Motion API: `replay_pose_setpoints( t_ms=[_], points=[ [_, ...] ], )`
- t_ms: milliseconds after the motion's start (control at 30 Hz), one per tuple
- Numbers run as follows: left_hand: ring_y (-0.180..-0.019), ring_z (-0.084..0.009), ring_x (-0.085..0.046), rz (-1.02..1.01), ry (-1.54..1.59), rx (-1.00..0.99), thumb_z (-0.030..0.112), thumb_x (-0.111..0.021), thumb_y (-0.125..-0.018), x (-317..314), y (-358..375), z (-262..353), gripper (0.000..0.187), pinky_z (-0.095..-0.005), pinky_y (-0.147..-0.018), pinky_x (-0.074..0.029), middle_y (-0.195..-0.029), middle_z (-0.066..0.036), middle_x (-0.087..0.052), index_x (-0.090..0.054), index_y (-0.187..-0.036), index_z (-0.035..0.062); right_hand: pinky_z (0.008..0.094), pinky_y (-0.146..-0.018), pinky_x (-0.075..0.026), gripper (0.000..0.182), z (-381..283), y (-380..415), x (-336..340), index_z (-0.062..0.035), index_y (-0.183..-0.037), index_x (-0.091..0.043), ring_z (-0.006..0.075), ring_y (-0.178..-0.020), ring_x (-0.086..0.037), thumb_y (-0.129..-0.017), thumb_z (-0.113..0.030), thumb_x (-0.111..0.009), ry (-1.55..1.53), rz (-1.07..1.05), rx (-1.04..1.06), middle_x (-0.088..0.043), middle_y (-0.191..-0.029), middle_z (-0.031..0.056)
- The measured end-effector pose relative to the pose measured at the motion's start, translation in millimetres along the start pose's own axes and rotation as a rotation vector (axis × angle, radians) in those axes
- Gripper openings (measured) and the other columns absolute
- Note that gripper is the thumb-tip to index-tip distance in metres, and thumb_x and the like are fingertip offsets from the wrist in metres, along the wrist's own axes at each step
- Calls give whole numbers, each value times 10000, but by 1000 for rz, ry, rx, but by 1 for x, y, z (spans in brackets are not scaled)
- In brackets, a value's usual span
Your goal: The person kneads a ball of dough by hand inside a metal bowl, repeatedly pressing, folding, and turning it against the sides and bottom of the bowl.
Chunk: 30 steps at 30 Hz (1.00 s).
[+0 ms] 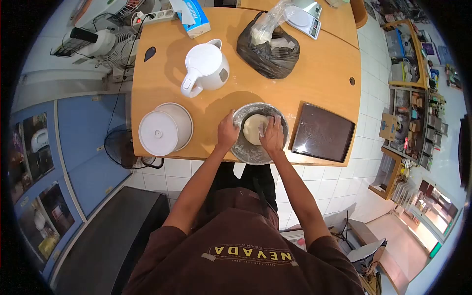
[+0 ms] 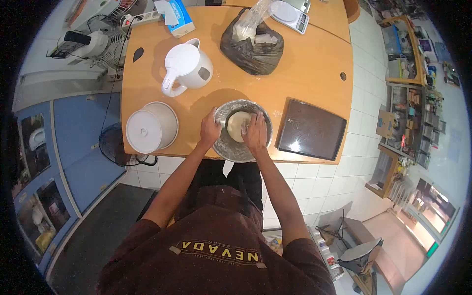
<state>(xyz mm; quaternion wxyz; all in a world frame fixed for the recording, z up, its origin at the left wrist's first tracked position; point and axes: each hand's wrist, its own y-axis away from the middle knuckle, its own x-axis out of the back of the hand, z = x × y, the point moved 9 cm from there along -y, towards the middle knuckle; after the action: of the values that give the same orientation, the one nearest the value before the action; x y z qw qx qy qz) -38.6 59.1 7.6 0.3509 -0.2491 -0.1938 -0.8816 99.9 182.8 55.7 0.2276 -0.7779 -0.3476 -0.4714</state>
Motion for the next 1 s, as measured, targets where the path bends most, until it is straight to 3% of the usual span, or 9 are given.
replay_pose_setpoints(
  t_ms=[167, 200, 300, 433, 633, 733, 933, 1000],
  points=[
    [-1115, -413, -570, 21, -62, -38, -13, -637, -736, 0, 0, 5, 586, -463, -966, -452, -1215, -241, -600, -501, -1305, -42, 534, -1025, -356, 422, -24, -5, -46, -27, -1227, -496, 391, -1215, -465, -866, -226, -585, 87, -259, 290, -496, -1283, 206],
    [-1113, -414, -570, 17, -71, -40, -13, -638, -734, -1, -1, 4, 591, -464, -967, -452, -1213, -241, -600, -497, -1308, -44, 553, -1047, -338, 423, -31, -6, -48, -70, -1267, -494, 369, -1251, -454, -902, -277, -544, 172, -234, 353, -502, -1299, 167],
    [-1132, -416, -557, 40, 2, -105, -14, -634, -736, -1, 0, 5, 591, -461, -977, -444, -1219, -247, -594, -494, -1309, -46, 583, -1059, -316, 393, -27, -7, -67, -100, -1274, -497, 363, -1270, -441, -932, -293, -513, 221, -334, 318, -504, -1314, 148],
    [-1141, -433, -537, 0, -48, -49, -26, -618, -744, -3, 1, 4, 571, -469, -990, -430, -1214, -268, -577, -497, -1302, -50, 596, -1063, -288, 352, -16, -10, -75, -139, -1202, -537, 370, -1278, -426, -930, -360, -506, 193, -336, 184, -511, -1314, 134],
    [-1131, -440, -539, 15, 5, -99, -34, -621, -734, -4, 0, 4, 575, -470, -991, -430, -1177, -272, -591, -499, -1296, -52, 560, -980, -335, 336, -15, -22, -63, -146, -1085, -572, 359, -1166, -473, -882, -412, -544, 135, -219, -38, -535, -1145, 142],
    [-1117, -442, -548, -12, 20, -96, -36, -620, -733, -8, -10, 5, 562, -468, -982, -438, -1156, -275, -599, -510, -1284, -47, 547, -974, -330, 337, -17, -22, -56, -151, -1059, -578, 356, -1147, -472, -865, -426, -554, 216, -50, -72, -529, -1102, 147],
    [-1116, -428, -570, -40, -6, 10, -57, -598, -731, -7, -10, 2, 546, -450, -963, -457, -1183, -298, -593, -525, -1272, -70, 573, -980, -329, 401, -16, -21, -59, -129, -1144, -577, 390, -1137, -472, -833, -378, -623, 131, -118, 25, -527, -1157, 178],
    [-1100, -427, -573, -4, -9, -29, -43, -611, -729, -3, -8, 6, 560, -455, -951, -458, -1168, -292, -598, -520, -1281, -63, 562, -991, -344, 445, -8, -22, -46, -112, -1200, -566, 404, -1161, -465, -818, -321, -661, -153, -103, 30, -523, -1199, 191]
  ],
)
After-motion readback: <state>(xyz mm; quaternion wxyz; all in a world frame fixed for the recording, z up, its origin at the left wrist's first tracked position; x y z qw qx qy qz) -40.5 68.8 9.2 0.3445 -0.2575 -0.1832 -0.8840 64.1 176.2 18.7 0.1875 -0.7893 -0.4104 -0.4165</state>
